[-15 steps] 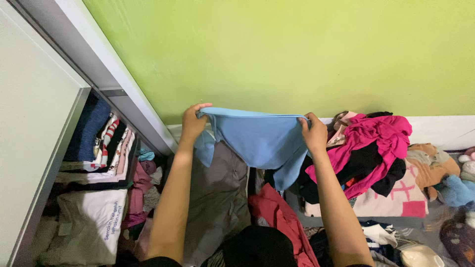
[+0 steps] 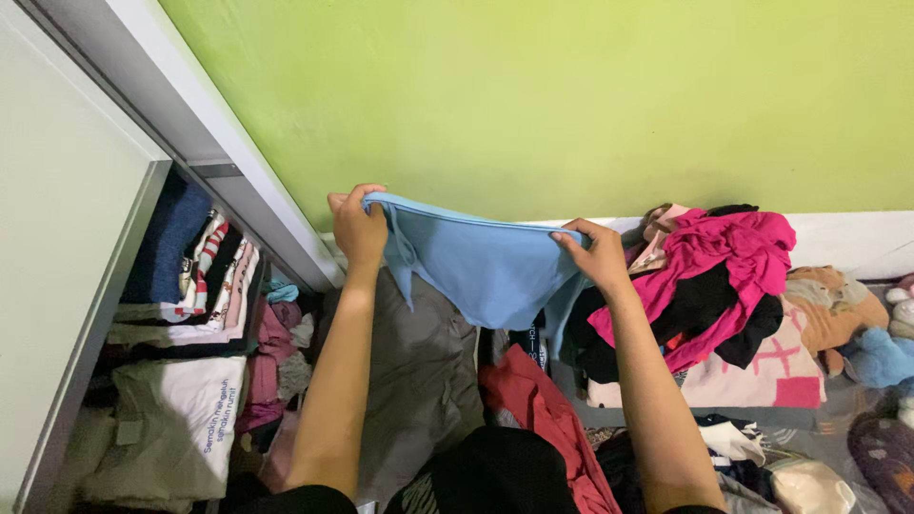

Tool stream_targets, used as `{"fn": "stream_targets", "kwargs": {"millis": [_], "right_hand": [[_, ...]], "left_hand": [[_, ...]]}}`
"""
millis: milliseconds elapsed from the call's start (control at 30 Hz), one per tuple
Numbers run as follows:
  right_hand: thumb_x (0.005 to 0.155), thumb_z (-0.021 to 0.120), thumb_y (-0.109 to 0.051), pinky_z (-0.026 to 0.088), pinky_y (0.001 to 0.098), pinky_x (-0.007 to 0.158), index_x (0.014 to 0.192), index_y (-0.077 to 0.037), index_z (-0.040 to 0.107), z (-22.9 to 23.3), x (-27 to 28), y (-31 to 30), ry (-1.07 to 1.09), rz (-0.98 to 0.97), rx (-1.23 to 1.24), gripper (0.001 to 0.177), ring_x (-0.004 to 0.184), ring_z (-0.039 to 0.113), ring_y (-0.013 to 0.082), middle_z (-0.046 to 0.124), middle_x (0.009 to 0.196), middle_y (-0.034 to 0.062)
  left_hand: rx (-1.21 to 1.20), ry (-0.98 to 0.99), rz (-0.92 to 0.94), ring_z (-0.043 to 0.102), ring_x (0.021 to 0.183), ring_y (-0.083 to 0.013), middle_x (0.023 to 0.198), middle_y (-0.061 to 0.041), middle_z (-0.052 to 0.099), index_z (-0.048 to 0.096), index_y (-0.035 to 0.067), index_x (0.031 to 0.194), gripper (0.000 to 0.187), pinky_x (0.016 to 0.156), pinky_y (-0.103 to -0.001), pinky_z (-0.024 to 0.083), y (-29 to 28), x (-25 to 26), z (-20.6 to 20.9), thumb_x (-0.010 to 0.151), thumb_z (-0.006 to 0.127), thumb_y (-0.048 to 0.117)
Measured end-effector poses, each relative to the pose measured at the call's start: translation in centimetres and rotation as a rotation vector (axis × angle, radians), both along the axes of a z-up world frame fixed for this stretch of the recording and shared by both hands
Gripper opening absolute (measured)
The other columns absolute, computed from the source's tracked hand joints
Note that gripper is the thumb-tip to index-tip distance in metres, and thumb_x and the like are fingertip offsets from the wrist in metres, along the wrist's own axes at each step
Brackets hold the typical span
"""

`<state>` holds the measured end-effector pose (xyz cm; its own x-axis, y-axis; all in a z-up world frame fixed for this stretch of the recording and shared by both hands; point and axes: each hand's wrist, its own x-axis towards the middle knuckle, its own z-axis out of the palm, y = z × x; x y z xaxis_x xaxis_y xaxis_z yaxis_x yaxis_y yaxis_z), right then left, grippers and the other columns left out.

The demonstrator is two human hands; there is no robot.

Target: The person folds a blue garment and a pink garment and places them into a storage compartment.

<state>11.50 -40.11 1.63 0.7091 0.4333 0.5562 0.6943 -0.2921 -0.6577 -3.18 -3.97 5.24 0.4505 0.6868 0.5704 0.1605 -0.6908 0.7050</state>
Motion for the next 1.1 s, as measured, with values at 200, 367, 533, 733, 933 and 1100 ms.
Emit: {"fn": "stream_targets", "kwargs": {"millis": [200, 367, 533, 733, 933, 1100], "right_hand": [[0.085, 0.067, -0.016, 0.051, 0.0295, 0.064, 0.100, -0.003, 0.073, -1.5, 0.8, -0.7, 0.136, 0.028, -0.085, 0.021, 0.067, 0.062, 0.0124, 0.072, 0.079, 0.0093], [0.082, 0.066, -0.014, 0.052, 0.0306, 0.064, 0.102, -0.002, 0.071, -2.1, 1.0, -0.6, 0.159, 0.034, -0.105, 0.024, 0.066, 0.063, 0.0138, 0.072, 0.080, 0.0109], [0.081, 0.066, -0.015, 0.051, 0.0313, 0.063, 0.103, -0.002, 0.070, -2.0, 0.4, -0.5, 0.192, 0.000, -0.100, 0.026, 0.065, 0.063, 0.0146, 0.072, 0.081, 0.0126], [0.081, 0.065, -0.014, 0.050, 0.0307, 0.063, 0.099, -0.002, 0.069, -2.4, 0.2, -0.9, 0.174, 0.033, -0.083, 0.022, 0.066, 0.060, 0.0135, 0.067, 0.073, 0.0116], [0.079, 0.063, -0.014, 0.050, 0.0330, 0.063, 0.090, 0.000, 0.068, -3.7, 1.3, -1.6, 0.268, 0.049, -0.191, 0.018, 0.064, 0.060, 0.0175, 0.064, 0.070, 0.0122], [0.078, 0.062, -0.014, 0.050, 0.0345, 0.074, 0.090, 0.002, 0.067, -4.7, 1.9, -1.6, 0.135, 0.117, -0.128, 0.020, 0.078, 0.065, 0.0221, 0.067, 0.082, 0.0146]], "left_hand": [[-0.176, 0.168, 0.043, 0.068, 0.071, -0.0299, 0.076, -0.013, 0.071, 0.078, 0.023, 0.102, 0.019, 0.063, -0.043, 0.051, -0.3, 0.0, 0.7, 0.086, 0.070, 0.015], [-0.514, -0.067, -0.295, 0.075, 0.064, -0.0185, 0.077, -0.007, 0.076, 0.070, 0.013, 0.113, 0.022, 0.054, -0.031, 0.058, 1.7, 2.0, -2.9, 0.095, 0.059, 0.009], [-0.643, -0.178, -0.431, 0.074, 0.067, -0.0152, 0.085, -0.004, 0.072, 0.065, 0.009, 0.120, 0.027, 0.052, -0.028, 0.054, 3.4, 4.2, -7.4, 0.096, 0.057, 0.004], [-0.818, -0.139, -0.465, 0.066, 0.079, -0.0087, 0.096, 0.000, 0.067, 0.066, 0.013, 0.121, 0.028, 0.064, -0.027, 0.057, 3.2, 5.1, -8.4, 0.095, 0.059, 0.006], [-0.875, -0.209, -0.486, 0.061, 0.096, -0.0121, 0.109, -0.001, 0.065, 0.062, 0.014, 0.118, 0.023, 0.080, -0.030, 0.050, 2.8, 6.3, -9.3, 0.096, 0.054, 0.014], [-0.727, -0.283, -0.495, 0.058, 0.101, -0.0142, 0.107, -0.002, 0.063, 0.064, 0.009, 0.110, 0.017, 0.093, -0.028, 0.046, 2.2, 6.0, -8.5, 0.097, 0.055, 0.015]]}}
